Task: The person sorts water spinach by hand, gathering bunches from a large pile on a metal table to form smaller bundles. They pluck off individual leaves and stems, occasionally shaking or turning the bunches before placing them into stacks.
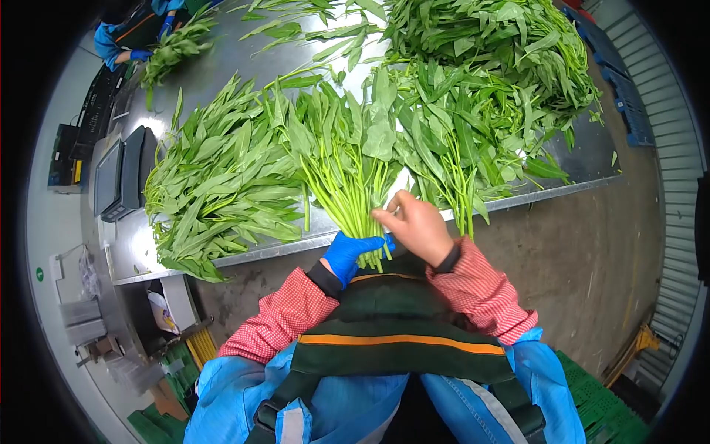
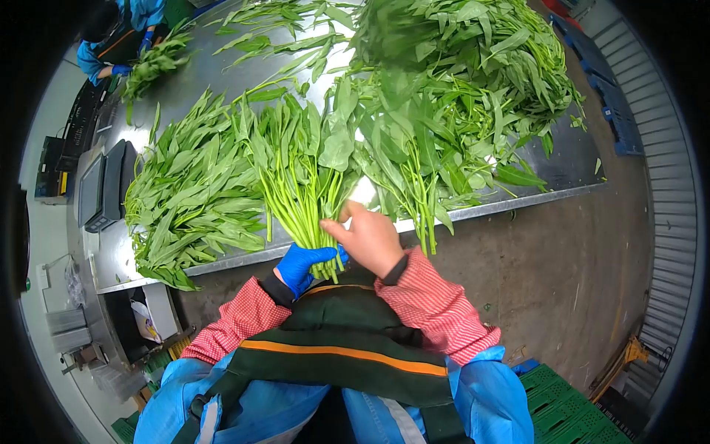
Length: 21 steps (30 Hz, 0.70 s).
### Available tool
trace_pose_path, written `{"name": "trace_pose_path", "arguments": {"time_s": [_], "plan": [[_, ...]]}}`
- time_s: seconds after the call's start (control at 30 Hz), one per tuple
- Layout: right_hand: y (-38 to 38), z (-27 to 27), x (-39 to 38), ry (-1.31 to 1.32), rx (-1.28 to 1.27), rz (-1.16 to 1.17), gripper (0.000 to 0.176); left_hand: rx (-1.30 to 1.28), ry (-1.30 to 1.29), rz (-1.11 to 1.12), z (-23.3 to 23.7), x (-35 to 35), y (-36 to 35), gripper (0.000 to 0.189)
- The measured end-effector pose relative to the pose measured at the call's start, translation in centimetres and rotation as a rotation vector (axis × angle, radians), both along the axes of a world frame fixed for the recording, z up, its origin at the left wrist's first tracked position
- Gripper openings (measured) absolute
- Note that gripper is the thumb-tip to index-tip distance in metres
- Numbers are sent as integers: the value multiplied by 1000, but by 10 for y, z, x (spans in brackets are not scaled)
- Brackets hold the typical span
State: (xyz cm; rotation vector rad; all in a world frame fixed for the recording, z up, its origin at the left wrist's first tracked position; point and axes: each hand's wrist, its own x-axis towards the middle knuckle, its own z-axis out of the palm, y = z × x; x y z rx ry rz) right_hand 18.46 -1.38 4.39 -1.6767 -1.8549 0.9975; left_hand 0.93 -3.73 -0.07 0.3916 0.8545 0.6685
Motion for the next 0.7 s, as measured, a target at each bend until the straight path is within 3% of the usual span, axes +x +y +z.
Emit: {"name": "trace_pose_path", "arguments": {"time_s": [0.13,0.17,0.27,0.3,0.4,0.47,0.53,0.7], "plan": [[0,-8,-16,-198,275,46,17,38,94,-13,0,0,0,40],[-2,-5,-17,-166,337,62,13,50,124,-2,-5,-1,-2,39],[-12,12,-16,-7,344,416,15,26,70,82,-28,-10,-6,36],[-16,23,-12,128,215,507,11,-45,-113,149,-38,-15,-6,37],[-16,17,0,763,-228,206,6,-123,-61,85,15,-10,1,37],[3,-2,10,859,-378,-229,8,-143,-129,19,6,-17,2,45],[7,-22,4,810,-337,-276,12,-152,-199,27,5,-19,2,53],[9,-38,-12,737,-285,-91,14,-170,-178,46,4,-22,-1,49]]}}
